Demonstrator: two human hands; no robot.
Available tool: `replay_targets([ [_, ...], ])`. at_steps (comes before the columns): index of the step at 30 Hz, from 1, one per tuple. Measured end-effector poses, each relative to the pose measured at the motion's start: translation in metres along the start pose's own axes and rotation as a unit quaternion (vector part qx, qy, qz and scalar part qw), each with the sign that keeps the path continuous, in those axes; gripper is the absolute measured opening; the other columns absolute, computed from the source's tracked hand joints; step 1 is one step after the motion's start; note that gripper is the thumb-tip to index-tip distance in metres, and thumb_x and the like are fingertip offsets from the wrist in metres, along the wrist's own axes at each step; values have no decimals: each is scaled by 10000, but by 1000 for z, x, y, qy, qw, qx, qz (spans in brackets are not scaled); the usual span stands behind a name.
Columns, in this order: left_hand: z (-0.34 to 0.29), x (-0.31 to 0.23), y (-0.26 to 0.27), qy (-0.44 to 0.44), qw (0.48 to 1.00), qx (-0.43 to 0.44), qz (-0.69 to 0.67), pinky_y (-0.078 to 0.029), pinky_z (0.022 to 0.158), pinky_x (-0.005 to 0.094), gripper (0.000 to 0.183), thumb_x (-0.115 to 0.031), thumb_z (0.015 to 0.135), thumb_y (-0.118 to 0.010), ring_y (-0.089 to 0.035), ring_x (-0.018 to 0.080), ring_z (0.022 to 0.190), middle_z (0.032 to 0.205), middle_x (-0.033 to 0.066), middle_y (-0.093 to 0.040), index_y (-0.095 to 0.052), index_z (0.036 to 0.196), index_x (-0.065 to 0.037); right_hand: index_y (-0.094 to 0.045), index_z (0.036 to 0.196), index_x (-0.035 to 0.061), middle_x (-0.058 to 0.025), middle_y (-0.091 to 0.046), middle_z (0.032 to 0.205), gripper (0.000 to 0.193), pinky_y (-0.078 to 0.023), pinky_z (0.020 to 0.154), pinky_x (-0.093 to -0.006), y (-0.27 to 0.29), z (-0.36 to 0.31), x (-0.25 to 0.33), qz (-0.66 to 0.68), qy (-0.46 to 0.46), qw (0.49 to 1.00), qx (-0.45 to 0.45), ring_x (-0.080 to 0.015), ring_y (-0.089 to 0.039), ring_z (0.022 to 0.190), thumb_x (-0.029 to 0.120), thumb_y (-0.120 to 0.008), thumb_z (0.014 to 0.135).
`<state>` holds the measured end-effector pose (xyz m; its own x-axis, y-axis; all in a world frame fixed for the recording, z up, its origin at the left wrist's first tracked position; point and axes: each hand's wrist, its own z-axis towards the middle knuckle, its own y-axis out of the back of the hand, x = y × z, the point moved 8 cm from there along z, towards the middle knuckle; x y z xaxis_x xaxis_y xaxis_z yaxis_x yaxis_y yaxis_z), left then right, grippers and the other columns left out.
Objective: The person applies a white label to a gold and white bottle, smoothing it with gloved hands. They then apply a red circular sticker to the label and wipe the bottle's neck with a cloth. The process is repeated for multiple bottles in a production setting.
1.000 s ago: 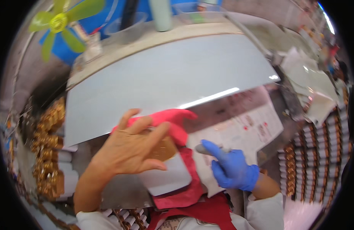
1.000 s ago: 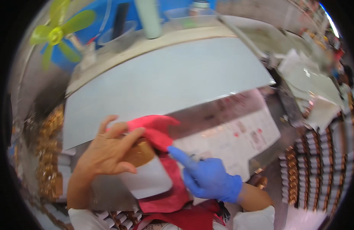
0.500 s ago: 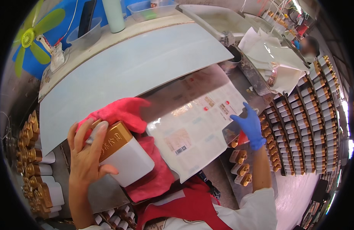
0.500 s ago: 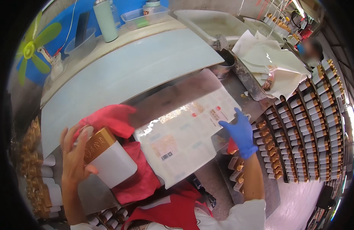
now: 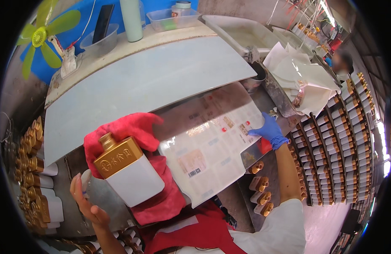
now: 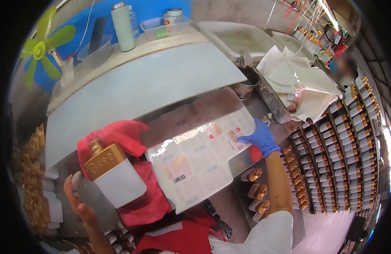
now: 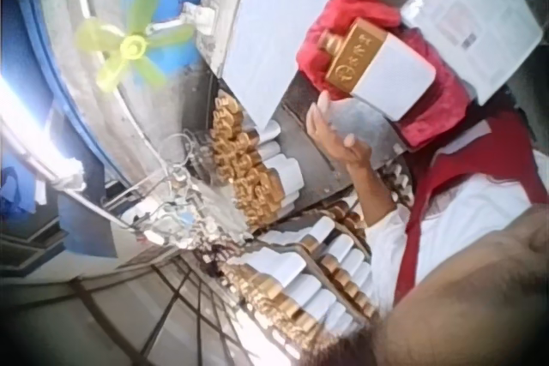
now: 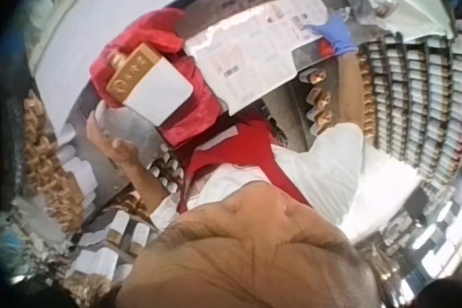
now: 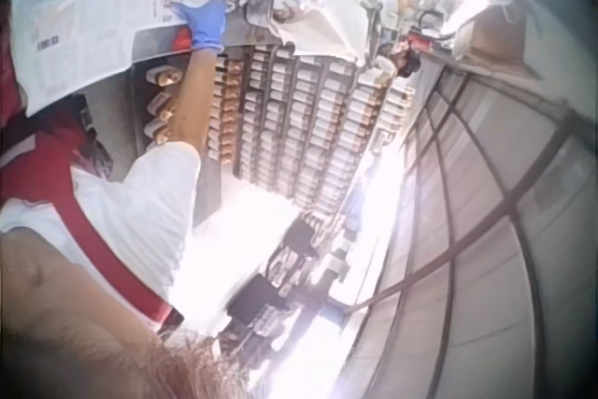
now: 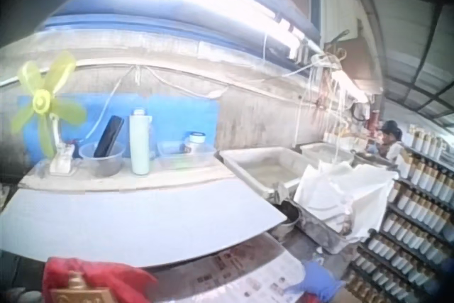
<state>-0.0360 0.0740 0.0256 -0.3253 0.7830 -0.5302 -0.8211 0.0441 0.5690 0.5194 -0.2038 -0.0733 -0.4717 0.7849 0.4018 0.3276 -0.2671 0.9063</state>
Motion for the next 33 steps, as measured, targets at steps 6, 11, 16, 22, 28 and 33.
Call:
replay_targets([
  [6,-1,7,-7,44,997,-28,-52,-365,1025,434,748,-555,993,-261,-450,353,1245,1341,250,-443,-417,1341,88,-541,1234,8,-195,-622,1163,905,-467,938,-403,5,26,-20,-77,-32,996,-35,-335,-599,1094,516,-860,556],
  [11,-2,9,-14,49,997,-14,-52,-363,1025,431,714,-531,1001,-271,-473,349,1220,1317,240,-466,-446,1319,84,-577,1136,6,-199,-642,1107,798,-478,897,-394,9,56,-47,-42,-96,992,-65,-338,-620,1029,519,-843,586],
  [16,-11,22,-6,72,996,-28,-42,-368,1012,416,668,-498,1009,-284,-499,329,1177,1272,222,-499,-483,1286,76,-596,1078,15,-190,-645,1055,765,-492,838,-382,4,50,-36,-58,-14,998,-19,-291,-632,974,487,-876,545],
  [22,-10,32,-9,107,991,-25,-80,-380,996,398,632,-471,1012,-299,-508,318,1153,1254,216,-507,-504,1264,70,-646,862,26,-143,-674,862,607,-502,701,-341,-3,81,-50,-88,-39,994,46,-248,-626,742,424,-916,491],
  [28,-3,26,-12,94,993,-3,-77,-348,1036,405,577,-421,1025,-304,-488,312,1202,1262,204,-524,-528,1236,67,-662,889,-21,-150,-678,857,609,-516,698,-330,7,75,-38,-39,-30,999,16,-207,-642,771,378,-918,509],
  [33,3,26,-11,86,996,5,-28,-381,1009,434,540,-380,1022,-307,-481,339,1190,1126,207,-623,-572,1177,65,-646,892,-70,-142,-660,836,593,-507,701,-323,4,84,-61,-61,-14,997,33,-191,-614,756,350,-898,558],
])
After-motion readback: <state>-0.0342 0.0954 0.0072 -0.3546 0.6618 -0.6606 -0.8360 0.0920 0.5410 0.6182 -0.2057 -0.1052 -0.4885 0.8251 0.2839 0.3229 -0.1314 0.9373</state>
